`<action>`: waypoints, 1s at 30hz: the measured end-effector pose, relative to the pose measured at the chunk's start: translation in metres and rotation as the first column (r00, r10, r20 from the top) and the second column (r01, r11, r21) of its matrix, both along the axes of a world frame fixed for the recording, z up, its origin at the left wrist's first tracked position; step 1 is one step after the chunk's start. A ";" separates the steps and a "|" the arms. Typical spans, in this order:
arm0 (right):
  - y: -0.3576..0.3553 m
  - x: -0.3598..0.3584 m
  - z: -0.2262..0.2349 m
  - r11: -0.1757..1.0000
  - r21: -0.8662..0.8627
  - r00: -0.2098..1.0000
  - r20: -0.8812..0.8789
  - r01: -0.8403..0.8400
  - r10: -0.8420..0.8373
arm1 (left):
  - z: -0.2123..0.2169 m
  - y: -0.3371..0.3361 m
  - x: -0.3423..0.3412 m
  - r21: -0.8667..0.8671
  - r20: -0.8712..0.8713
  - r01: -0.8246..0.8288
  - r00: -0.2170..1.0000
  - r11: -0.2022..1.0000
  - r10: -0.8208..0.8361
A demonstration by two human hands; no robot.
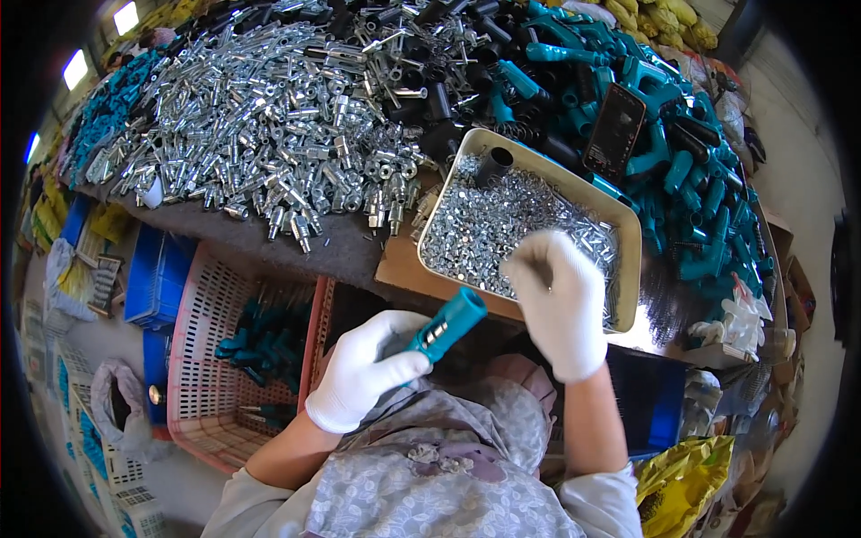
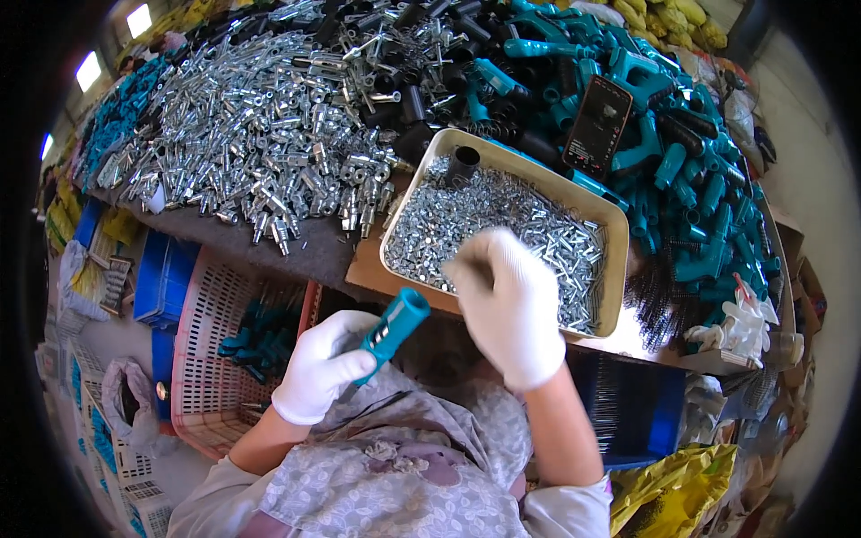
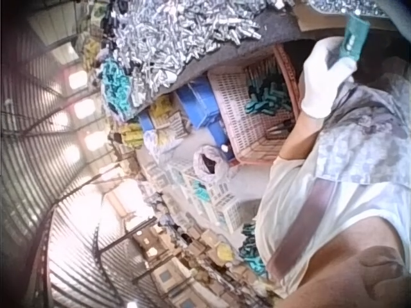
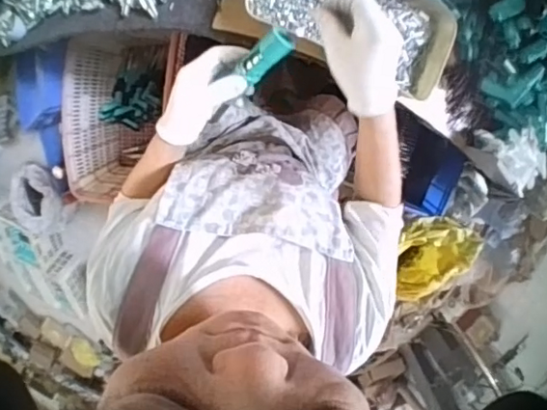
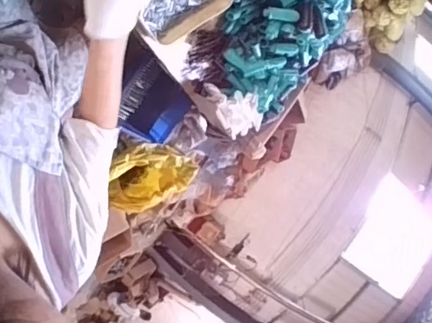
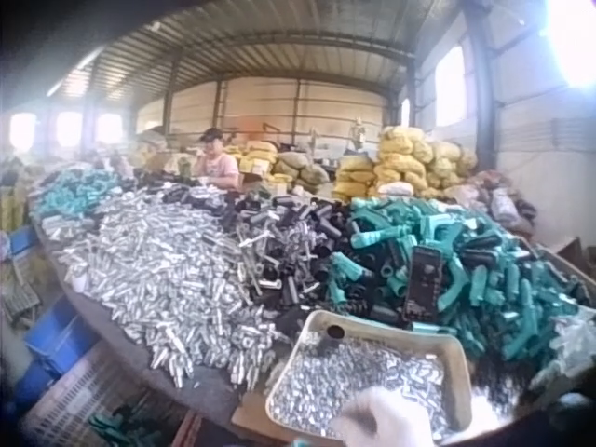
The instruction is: Assembling hand tool components by inserting metal pins and springs into plastic handle grips at a workshop station.
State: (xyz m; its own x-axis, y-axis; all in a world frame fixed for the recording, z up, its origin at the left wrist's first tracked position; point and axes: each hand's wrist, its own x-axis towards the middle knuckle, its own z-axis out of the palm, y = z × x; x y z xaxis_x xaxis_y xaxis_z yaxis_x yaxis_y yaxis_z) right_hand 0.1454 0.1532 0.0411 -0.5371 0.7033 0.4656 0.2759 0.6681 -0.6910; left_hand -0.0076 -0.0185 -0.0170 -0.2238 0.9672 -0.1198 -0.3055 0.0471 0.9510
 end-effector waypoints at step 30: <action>-0.039 -0.001 -0.029 0.631 -0.733 0.967 -0.209 -0.253 0.144 | -0.008 0.012 0.010 0.124 0.149 0.027 0.988 0.992 -0.046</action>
State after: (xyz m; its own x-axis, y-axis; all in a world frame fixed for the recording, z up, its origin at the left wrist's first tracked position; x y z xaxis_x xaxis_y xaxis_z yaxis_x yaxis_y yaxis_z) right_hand 0.1443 0.1144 0.0126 -0.6849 0.7215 -0.1022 0.0797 -0.0652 -0.9947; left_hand 0.0020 -0.0061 -0.0251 -0.1763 0.9839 -0.0310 -0.4466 -0.0519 0.8933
